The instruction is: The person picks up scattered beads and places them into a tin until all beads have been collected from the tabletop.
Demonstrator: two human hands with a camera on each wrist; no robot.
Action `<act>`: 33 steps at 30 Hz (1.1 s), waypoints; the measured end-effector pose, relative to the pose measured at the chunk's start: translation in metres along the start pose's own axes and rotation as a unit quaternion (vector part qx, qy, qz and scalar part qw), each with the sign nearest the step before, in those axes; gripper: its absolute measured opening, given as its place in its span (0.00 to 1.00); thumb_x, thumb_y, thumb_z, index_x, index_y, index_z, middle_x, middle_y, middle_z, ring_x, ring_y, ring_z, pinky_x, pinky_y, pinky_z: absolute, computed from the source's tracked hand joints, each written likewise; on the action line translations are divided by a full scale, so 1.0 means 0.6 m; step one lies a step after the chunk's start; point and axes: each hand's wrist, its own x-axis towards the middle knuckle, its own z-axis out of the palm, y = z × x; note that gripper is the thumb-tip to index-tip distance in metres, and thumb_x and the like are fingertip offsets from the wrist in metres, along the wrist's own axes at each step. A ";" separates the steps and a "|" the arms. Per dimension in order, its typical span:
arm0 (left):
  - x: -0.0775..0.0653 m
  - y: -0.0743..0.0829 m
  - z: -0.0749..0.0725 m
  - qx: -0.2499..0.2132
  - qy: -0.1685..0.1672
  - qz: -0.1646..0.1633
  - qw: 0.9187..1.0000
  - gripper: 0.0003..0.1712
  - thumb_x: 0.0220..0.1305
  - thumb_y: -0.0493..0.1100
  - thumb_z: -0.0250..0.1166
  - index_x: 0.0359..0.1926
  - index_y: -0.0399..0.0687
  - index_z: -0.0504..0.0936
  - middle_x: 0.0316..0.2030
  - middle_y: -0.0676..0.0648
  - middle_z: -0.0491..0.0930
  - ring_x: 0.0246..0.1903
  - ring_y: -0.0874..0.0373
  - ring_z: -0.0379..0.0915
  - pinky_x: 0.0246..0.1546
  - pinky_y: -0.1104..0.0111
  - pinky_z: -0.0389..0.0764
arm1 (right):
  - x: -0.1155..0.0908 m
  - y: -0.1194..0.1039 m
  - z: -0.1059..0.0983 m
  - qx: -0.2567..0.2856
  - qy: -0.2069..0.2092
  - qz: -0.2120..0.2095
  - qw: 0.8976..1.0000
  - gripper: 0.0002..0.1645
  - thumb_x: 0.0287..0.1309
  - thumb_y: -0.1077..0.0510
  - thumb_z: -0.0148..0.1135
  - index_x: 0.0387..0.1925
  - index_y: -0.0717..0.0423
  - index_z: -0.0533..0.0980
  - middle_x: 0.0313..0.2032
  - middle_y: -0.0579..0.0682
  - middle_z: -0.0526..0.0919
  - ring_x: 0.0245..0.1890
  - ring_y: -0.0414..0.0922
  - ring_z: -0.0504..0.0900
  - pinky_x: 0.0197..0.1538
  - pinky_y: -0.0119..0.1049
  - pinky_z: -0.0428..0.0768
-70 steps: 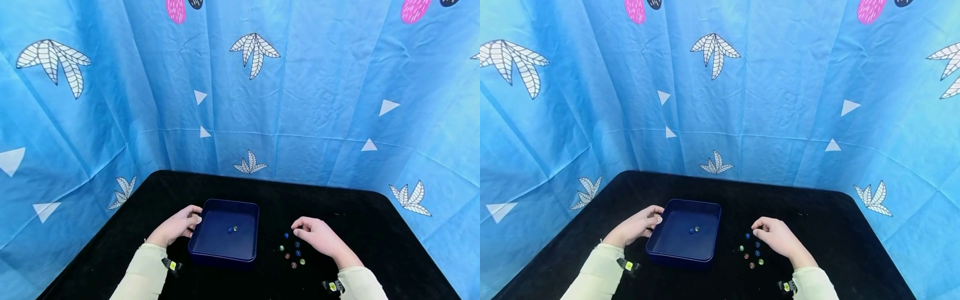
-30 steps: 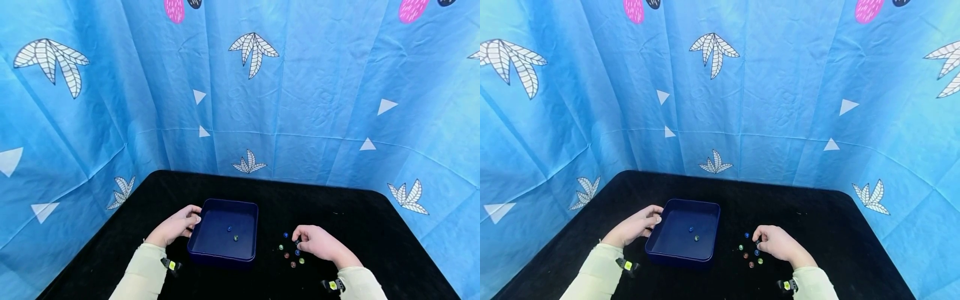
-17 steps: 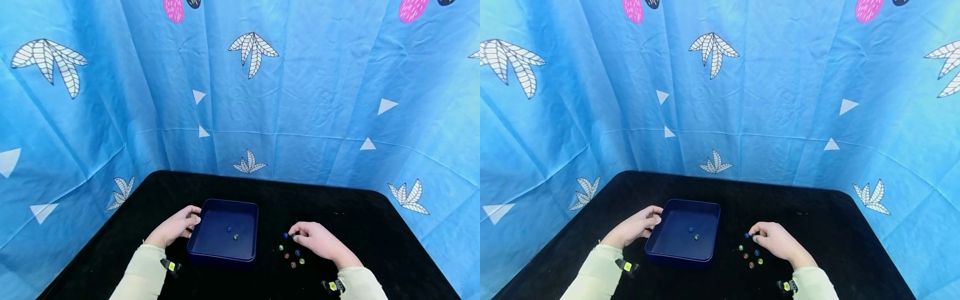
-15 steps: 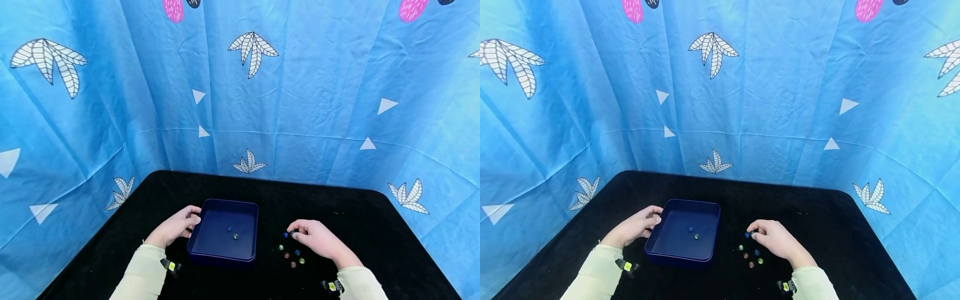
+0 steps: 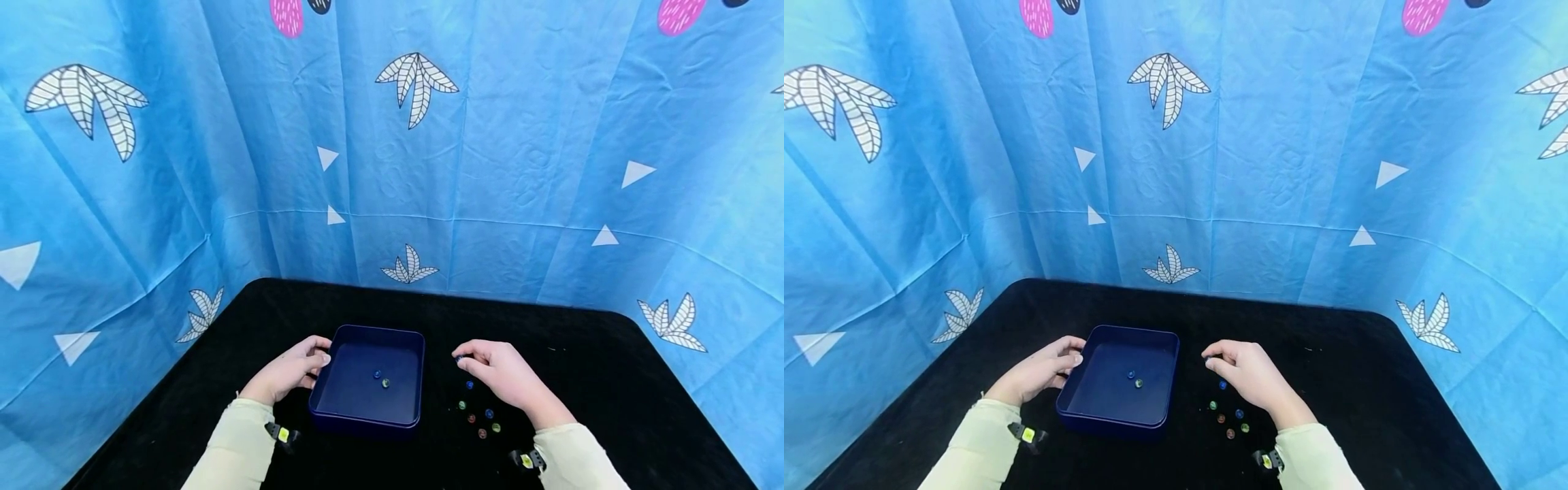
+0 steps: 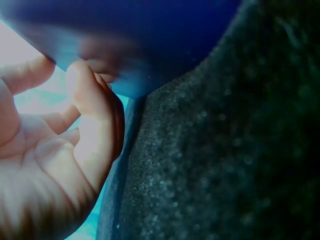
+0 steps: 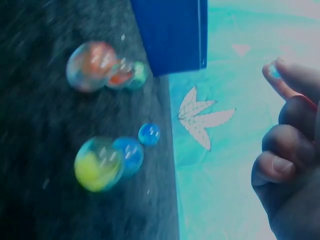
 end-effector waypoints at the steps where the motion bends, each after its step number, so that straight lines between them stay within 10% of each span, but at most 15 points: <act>1: 0.000 0.000 0.000 0.000 0.000 0.000 1.000 0.26 0.75 0.41 0.55 0.67 0.33 0.63 0.51 0.32 0.73 0.40 0.44 0.77 0.37 0.56 0.83 | 0.003 -0.003 0.000 0.001 0.005 -0.001 1.000 0.07 0.70 0.45 0.62 0.46 0.33 0.83 0.15 0.37 0.64 0.15 0.36 0.63 0.33 0.35 0.74; 33: 0.004 -0.004 -0.002 -0.004 0.000 -0.008 1.000 0.26 0.76 0.41 0.55 0.68 0.34 0.62 0.51 0.33 0.73 0.38 0.48 0.76 0.38 0.57 0.83 | 0.120 -0.137 0.031 0.020 0.030 -0.066 0.997 0.05 0.66 0.42 0.65 0.38 0.33 0.82 0.14 0.39 0.64 0.16 0.38 0.66 0.30 0.37 0.74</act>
